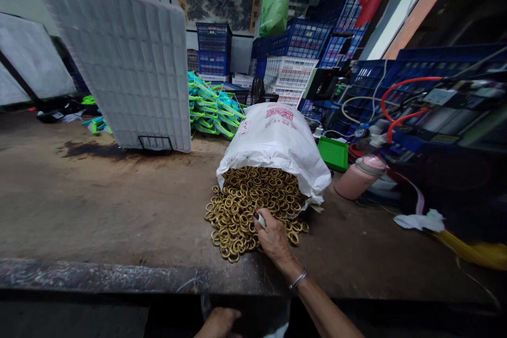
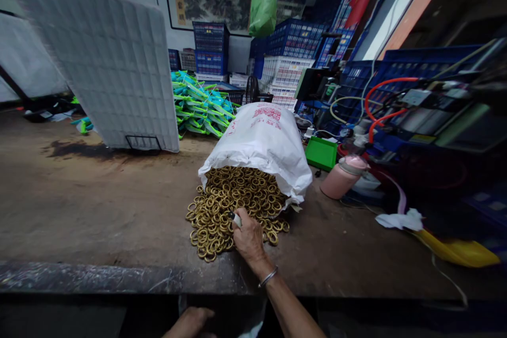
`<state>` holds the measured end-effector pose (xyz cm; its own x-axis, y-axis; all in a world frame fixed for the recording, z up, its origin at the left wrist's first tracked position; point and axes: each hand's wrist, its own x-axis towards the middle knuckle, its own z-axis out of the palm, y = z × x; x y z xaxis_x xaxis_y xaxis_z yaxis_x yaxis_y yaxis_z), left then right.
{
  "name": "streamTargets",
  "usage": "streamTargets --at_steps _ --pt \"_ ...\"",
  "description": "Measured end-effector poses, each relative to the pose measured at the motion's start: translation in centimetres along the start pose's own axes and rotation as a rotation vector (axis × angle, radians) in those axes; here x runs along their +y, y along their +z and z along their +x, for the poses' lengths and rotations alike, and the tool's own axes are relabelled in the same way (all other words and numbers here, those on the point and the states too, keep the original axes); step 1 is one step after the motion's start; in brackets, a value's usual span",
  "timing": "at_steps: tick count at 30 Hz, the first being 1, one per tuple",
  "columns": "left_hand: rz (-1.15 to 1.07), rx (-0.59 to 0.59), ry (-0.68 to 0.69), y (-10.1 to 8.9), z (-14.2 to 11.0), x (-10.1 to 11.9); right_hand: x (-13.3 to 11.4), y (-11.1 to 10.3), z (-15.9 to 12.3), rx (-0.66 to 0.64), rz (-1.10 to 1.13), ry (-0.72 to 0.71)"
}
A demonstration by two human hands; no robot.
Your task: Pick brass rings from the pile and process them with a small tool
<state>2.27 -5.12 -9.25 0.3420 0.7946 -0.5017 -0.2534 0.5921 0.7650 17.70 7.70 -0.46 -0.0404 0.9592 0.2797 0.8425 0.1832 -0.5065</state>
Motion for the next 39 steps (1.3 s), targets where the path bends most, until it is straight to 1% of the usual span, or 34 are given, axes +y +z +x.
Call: streamTargets --at_steps 2,4,5,6,7,8,9,10,11,13,15,20,24,28,34,37,39 --pt "0.104 -0.015 0.004 0.5 -1.1 0.9 0.1 -0.4 -0.9 -0.002 0.138 -0.005" --pt "0.268 -0.054 0.087 1.5 -2.3 2.3 -0.1 -0.8 -2.2 -0.031 0.274 -0.001" --pt "0.275 -0.041 0.114 2.1 -2.8 3.2 -0.2 -1.1 -2.8 -0.053 0.336 0.002" --pt "0.253 -0.010 0.132 2.6 -3.3 4.2 -0.4 -1.4 -3.6 -0.080 0.391 0.007" --pt "0.242 0.058 0.155 3.1 -3.7 5.1 -0.6 -1.7 -4.3 -0.112 0.438 0.014" --pt "0.228 0.172 0.185 3.6 -3.9 5.9 -0.8 -1.9 -5.0 -0.149 0.475 0.019" --pt "0.200 0.257 0.224 3.9 -4.1 6.6 -1.1 -2.1 -5.7 -0.186 0.503 0.020" --pt "0.184 0.290 0.258 4.2 -4.1 7.2 -1.3 -2.3 -6.4 -0.223 0.523 0.016" --pt "0.176 0.294 0.291 4.4 -4.0 7.6 -1.5 -2.5 -7.0 -0.256 0.537 0.005" --pt "0.179 0.262 0.324 4.6 -3.9 8.1 -1.9 -2.7 -7.9 -0.294 0.561 -0.020" --pt "0.181 0.219 0.315 4.8 -3.7 8.2 -2.2 -2.8 -8.4 -0.309 0.587 -0.021" --pt "0.135 0.175 0.279 5.1 -3.9 7.9 -2.4 -2.5 -8.9 -0.386 0.662 0.074" --pt "0.146 0.097 0.239 4.8 -4.1 7.3 -2.6 -2.3 -9.1 -0.369 0.619 0.093" --pt "0.022 0.028 0.198 4.6 -4.1 6.5 -2.6 -2.0 -9.3 -0.369 0.607 0.119" --pt "-0.067 0.011 0.197 4.5 -4.2 6.3 -2.7 -1.7 -9.2 -0.395 0.677 0.183" --pt "-0.063 0.044 0.213 4.5 -4.3 6.5 -2.7 -2.0 -9.3 -0.367 0.559 0.153" --pt "-0.048 0.062 0.230 4.5 -4.3 6.6 -2.7 -2.1 -9.6 -0.378 0.459 0.080"
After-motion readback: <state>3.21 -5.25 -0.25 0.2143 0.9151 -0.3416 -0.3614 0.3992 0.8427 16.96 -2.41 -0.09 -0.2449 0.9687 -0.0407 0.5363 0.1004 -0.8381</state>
